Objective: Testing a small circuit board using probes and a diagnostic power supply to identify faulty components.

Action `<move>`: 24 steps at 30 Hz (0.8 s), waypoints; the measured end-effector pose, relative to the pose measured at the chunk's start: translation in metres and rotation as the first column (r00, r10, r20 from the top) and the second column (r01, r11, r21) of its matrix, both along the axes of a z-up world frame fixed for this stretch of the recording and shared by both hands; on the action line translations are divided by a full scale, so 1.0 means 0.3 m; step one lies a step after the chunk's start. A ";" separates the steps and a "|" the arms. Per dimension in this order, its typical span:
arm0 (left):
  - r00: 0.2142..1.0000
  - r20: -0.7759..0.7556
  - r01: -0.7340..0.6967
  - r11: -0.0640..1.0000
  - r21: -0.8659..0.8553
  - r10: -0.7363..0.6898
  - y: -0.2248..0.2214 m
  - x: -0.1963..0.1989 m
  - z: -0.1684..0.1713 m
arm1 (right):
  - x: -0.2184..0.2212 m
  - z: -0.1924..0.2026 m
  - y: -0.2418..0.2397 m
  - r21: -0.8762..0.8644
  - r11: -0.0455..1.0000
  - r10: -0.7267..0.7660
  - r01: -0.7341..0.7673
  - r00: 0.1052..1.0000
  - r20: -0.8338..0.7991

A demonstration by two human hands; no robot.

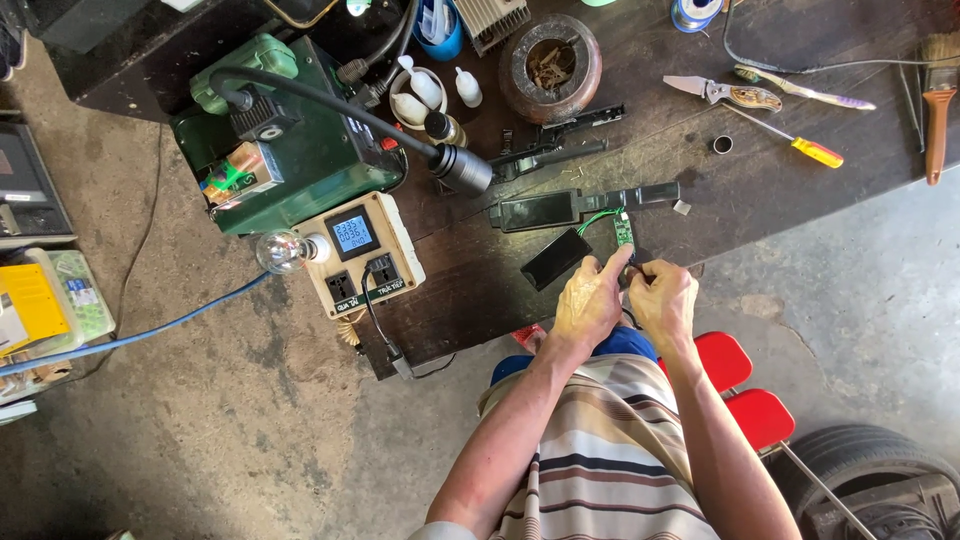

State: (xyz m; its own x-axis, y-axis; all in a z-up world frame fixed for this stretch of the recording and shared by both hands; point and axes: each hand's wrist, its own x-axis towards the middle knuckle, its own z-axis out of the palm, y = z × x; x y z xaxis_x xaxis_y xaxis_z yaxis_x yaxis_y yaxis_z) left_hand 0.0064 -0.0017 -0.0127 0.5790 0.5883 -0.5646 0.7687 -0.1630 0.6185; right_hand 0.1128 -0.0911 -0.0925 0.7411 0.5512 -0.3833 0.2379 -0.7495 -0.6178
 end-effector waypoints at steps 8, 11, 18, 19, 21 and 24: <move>0.999 0.031 -0.040 0.999 -0.031 0.041 0.007 -0.004 0.055 | 0.000 -0.001 0.001 -0.018 1.000 0.001 -0.001 1.000 -0.001; 0.995 0.068 -0.071 0.997 0.017 0.069 -0.027 -0.011 -0.062 | -0.005 0.022 0.009 0.003 1.000 0.009 -0.009 1.000 0.001; 0.980 0.191 -0.102 0.967 0.233 0.057 -0.106 -0.036 -0.192 | -0.004 0.027 0.012 0.012 1.000 0.017 -0.017 1.000 0.013; 0.980 0.192 -0.103 0.967 0.234 0.058 -0.114 -0.035 -0.195 | -0.004 0.041 0.012 0.013 1.000 0.018 -0.018 1.000 0.013; 0.987 0.157 -0.024 0.964 0.263 -0.019 -0.120 -0.049 -0.200 | -0.016 0.065 0.026 0.040 0.999 0.014 -0.015 1.000 0.016; 0.994 0.089 0.037 0.956 0.290 -0.066 -0.130 -0.059 -0.165 | 0.009 0.032 0.001 0.008 0.994 0.108 -0.109 0.991 0.084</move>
State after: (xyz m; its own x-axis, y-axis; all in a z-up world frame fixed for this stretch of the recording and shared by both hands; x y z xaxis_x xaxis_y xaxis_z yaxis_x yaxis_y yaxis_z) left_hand -0.0114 -0.0408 -0.0621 0.6562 0.6855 -0.3153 0.6933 -0.3827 0.6106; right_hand 0.1154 -0.0908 -0.0828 0.7053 0.6349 -0.3154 0.3686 -0.7084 -0.6019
